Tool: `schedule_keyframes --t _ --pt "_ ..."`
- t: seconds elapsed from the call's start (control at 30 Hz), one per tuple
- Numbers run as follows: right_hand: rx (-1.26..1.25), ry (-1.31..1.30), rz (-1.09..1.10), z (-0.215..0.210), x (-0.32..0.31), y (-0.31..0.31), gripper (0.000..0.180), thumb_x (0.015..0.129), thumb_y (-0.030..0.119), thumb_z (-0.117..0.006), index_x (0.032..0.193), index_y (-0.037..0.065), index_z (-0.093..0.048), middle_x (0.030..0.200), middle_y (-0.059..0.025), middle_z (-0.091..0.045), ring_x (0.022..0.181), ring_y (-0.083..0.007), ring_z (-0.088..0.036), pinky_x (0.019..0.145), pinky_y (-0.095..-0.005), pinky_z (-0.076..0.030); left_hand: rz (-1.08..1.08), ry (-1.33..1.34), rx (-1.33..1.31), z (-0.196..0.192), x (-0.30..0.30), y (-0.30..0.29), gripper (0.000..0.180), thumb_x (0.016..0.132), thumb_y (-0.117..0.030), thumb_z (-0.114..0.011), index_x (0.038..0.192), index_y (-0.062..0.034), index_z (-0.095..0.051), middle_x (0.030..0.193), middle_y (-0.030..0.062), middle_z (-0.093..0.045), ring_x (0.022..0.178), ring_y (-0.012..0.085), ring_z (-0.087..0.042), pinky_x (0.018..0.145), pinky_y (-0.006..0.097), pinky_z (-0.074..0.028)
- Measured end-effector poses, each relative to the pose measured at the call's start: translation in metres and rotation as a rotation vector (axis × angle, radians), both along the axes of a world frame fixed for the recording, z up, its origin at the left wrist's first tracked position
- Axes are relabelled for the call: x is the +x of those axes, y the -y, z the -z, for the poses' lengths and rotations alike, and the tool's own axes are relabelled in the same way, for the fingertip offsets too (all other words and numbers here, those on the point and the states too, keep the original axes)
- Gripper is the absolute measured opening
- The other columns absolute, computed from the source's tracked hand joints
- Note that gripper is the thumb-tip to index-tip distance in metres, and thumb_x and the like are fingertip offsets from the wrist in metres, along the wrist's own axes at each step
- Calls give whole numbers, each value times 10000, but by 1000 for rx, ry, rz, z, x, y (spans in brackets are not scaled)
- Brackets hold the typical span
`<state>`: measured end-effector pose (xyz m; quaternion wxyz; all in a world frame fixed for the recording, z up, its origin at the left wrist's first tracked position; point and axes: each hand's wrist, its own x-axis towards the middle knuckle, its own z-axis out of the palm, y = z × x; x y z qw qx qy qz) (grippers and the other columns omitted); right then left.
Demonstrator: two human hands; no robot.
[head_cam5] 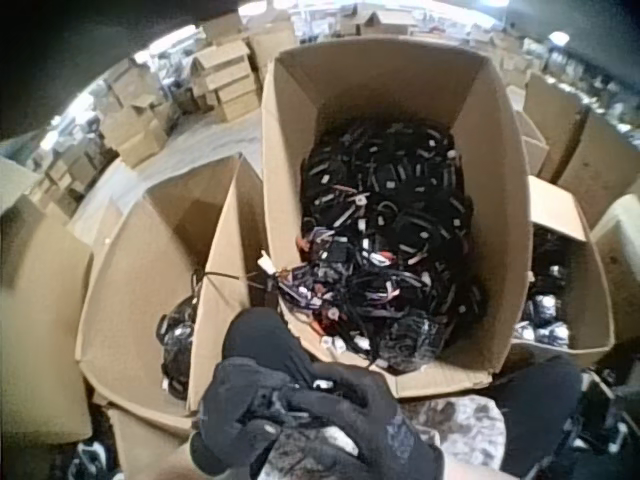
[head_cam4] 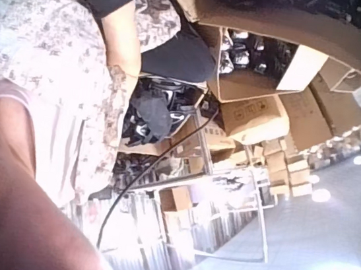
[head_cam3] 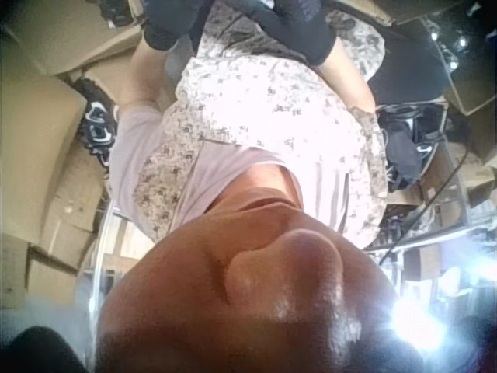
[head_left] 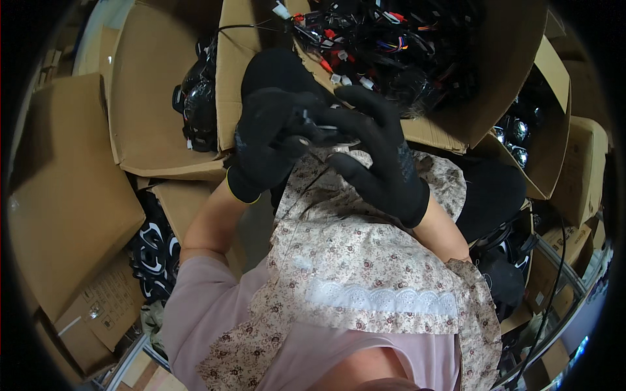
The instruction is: Inspecting black plastic car light components and sorting them between boxes.
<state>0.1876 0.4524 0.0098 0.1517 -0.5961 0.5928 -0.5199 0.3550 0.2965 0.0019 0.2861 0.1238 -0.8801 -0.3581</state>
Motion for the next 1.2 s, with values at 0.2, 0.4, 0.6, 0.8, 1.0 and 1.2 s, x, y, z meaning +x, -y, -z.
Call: schedule_keyframes --t 0.2,0.4,0.6,0.8,1.0,1.2 --pt "30 -59 -170 34 -25 29 854 640 337 -881 1389 124 -530 1383 -176 -493 1283 -398 -476 1064 -481 -406 -206 -221 618 -5 11 22 473 1029 -391 -436 1128 28 -632 952 123 -678 864 203 -642 813 332 -531" --pt "-46 -379 397 59 -35 65 401 689 12 -723 1078 76 -651 1187 -179 -592 1055 -379 -583 870 -458 -484 72 -484 1273 -9 47 57 544 1043 -520 -342 1066 -57 -625 799 115 -571 826 286 -567 726 376 -519" --pt "-368 -56 277 8 -10 64 391 669 38 -755 1048 113 -703 1038 -135 -636 873 -345 -641 771 -422 -537 124 -521 1376 -41 19 41 364 970 -422 -470 986 -101 -641 703 49 -546 746 230 -568 844 386 -465" --pt "-213 -4 -70 15 16 86 648 783 120 -713 1395 134 -498 1380 -166 -484 1284 -362 -460 1080 -463 -383 -33 -544 1291 -75 36 87 219 794 -333 -691 878 -132 -665 802 39 -654 739 228 -612 794 389 -456" --pt "-226 59 271 72 -29 55 384 819 112 -688 1198 78 -633 1218 -143 -603 1171 -340 -538 1022 -434 -415 -670 -90 174 3 162 264 396 896 -476 -620 1125 -154 -644 926 -17 -690 835 204 -625 807 409 -458" --pt "6 -11 649 116 -145 17 300 833 121 -688 1124 52 -661 1078 -136 -652 1054 -306 -621 918 -408 -482 -579 -269 1377 70 153 269 497 1044 -452 -382 1369 -107 -532 1374 113 -551 1237 310 -548 1094 468 -408"
